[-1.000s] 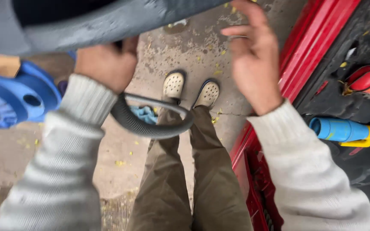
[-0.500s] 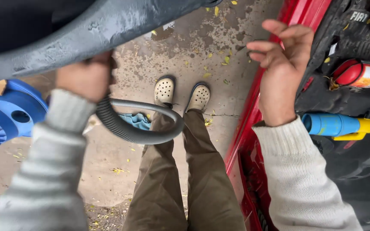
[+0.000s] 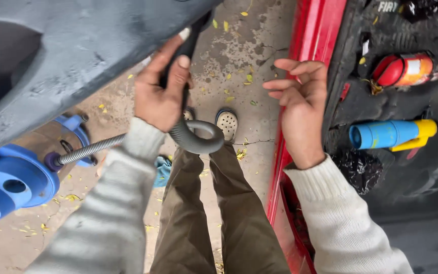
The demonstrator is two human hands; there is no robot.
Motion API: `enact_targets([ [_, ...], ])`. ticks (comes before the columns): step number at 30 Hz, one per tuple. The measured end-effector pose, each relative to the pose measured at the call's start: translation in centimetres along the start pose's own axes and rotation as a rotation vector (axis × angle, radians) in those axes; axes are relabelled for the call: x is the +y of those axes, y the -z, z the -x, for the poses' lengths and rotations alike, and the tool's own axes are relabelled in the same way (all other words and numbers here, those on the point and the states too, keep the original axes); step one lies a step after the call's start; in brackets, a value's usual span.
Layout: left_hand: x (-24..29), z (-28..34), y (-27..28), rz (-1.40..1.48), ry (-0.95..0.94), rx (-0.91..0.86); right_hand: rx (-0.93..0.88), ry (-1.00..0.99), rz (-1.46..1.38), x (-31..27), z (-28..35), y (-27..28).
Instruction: The person uses a vacuum cleaner hose to clean the interior door panel of a red car, focusing on the window controls and handle area. They then vacuum the floor mat and the door sill, removing leaves and debris. Finally, they wipe the door panel with a white cloth.
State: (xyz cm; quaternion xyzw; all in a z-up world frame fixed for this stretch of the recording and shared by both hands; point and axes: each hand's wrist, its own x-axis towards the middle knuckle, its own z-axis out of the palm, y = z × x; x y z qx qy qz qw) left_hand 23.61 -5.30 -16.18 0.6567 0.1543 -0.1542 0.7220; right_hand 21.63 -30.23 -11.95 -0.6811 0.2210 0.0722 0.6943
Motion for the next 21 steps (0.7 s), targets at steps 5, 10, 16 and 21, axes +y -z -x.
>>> enact_targets([
  [5,2.5,-1.5,-2.3,-0.156,-0.237,-0.108,-0.005,-0.003,-0.059,1.1,0.3,-1.6],
  [10,5.0,-0.2,-5.5,0.322,0.02,-0.039,0.02,-0.032,-0.104,-0.4,1.4,-2.2],
  [16,5.8,0.2,-4.3,0.039,-0.301,-0.09,0.046,-0.025,-0.16,-1.2,1.0,-1.9],
  [21,10.4,1.2,-3.7,-0.605,-0.532,-0.203,0.101,-0.023,-0.178,-2.5,0.3,-2.5],
])
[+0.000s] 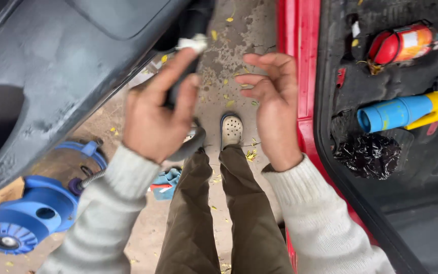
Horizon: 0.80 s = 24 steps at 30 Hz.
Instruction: The person uses a vacuum cleaner hose to clean the interior door panel of a red car, focusing on the window controls and handle area. They then vacuum the floor mat and the door sill, removing leaves and debris. Finally, they wipe the door panel with a white cloth.
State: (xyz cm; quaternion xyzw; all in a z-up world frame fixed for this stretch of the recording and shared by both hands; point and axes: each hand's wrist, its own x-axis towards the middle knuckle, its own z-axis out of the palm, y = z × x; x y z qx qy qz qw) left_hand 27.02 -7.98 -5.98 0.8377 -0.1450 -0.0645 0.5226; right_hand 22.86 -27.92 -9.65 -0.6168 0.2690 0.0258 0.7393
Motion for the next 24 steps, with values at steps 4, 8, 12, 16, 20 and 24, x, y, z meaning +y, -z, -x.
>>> enact_targets([
  [4,3.5,1.6,-1.4,0.014,0.127,-0.086,-0.042,-0.089,-0.138,-3.1,-0.8,-1.1],
  [8,4.6,1.5,-7.7,-0.457,0.044,-0.14,-0.019,-0.262,-0.324,-3.8,-3.5,0.2],
  [12,1.6,-2.2,-14.4,-0.551,0.067,-0.196,-0.118,-0.108,-0.118,0.0,-11.4,3.8],
  [16,-2.5,-0.2,-20.3,0.086,0.26,0.154,-0.107,0.122,0.16,6.3,-19.3,9.0],
  [20,-7.2,3.2,-24.7,0.42,0.531,0.533,-0.147,0.565,0.336,7.6,-22.6,10.7],
  [24,-7.6,-3.0,-25.0,0.443,0.472,0.516,-0.096,0.703,0.369,11.8,-25.4,10.7],
])
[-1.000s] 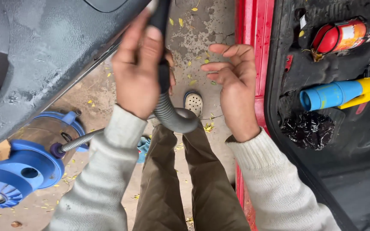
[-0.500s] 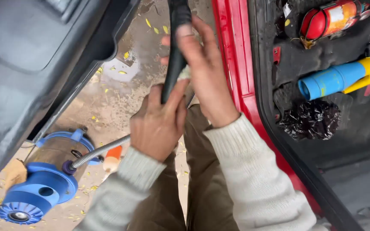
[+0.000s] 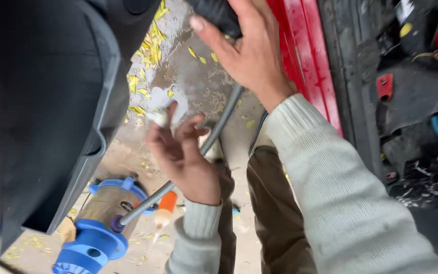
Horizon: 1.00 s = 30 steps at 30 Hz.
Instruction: The person uses a vacuum cleaner hose to clean the interior door panel of a red car, focusing on the window controls and handle area. They then vacuum the floor mat and the door sill, removing leaves and debris. Finally, they wipe the door panel with a white cloth.
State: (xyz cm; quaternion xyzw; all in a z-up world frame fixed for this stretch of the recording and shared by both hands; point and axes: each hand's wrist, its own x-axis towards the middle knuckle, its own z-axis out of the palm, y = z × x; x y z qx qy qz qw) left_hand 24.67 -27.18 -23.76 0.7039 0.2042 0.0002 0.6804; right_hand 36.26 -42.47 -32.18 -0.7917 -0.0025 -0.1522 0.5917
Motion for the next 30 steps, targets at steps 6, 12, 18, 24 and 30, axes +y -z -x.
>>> enact_targets([
  [6,0.7,-1.9,-2.1,0.173,0.051,0.053,0.159,-0.227,0.053,1.6,-2.8,-0.9],
  [12,1.1,-6.6,-1.5,0.235,-0.243,-0.049,-0.063,0.054,0.033,-5.5,-2.7,-3.0],
  [18,-3.4,-9.0,2.4,0.15,-0.63,-0.202,0.152,-0.059,-0.2,-2.4,-1.9,-2.5],
  [24,-7.7,-11.0,2.3,0.157,-0.664,-0.199,0.312,0.151,0.367,2.5,-2.1,-1.7],
  [30,-11.1,-9.6,2.1,0.313,-0.633,-0.316,0.163,0.224,0.126,1.5,-0.5,-2.6],
])
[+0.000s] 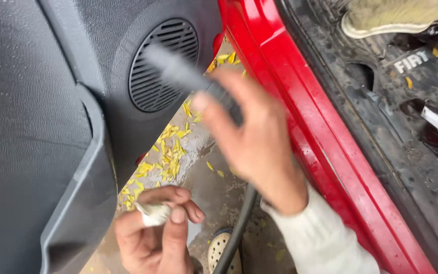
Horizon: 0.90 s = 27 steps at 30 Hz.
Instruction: The person uses a vacuum cleaner hose to clean the interior door panel of a red car, focusing on the window controls and handle area. They then vacuum the floor mat and the door sill, removing leaves and debris. Finally, they wipe the door panel with a white cloth.
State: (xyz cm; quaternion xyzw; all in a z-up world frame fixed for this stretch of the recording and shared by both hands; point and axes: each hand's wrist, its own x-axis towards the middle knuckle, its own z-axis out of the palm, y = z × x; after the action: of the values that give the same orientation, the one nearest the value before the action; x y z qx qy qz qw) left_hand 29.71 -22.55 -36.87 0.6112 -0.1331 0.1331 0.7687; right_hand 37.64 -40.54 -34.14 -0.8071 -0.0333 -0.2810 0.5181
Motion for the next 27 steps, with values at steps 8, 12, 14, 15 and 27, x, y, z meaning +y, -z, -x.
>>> enact_targets([
  [8,-1.0,3.2,2.0,0.015,0.111,0.11,-0.002,-0.075,-0.216,-2.4,0.8,-2.1],
  [12,-0.9,4.2,2.7,0.037,0.113,0.149,0.107,-0.358,-0.21,-0.3,0.3,-2.0],
  [14,-0.9,5.0,3.2,0.013,0.141,0.114,0.049,-0.381,-0.041,-0.1,1.8,-2.4],
  [15,-0.8,4.7,2.9,0.011,0.151,0.117,0.044,-0.39,-0.039,-0.2,2.1,-2.7],
  [27,-0.1,6.1,3.1,-0.003,0.16,0.117,0.059,-0.227,-0.064,1.1,2.7,-3.8],
])
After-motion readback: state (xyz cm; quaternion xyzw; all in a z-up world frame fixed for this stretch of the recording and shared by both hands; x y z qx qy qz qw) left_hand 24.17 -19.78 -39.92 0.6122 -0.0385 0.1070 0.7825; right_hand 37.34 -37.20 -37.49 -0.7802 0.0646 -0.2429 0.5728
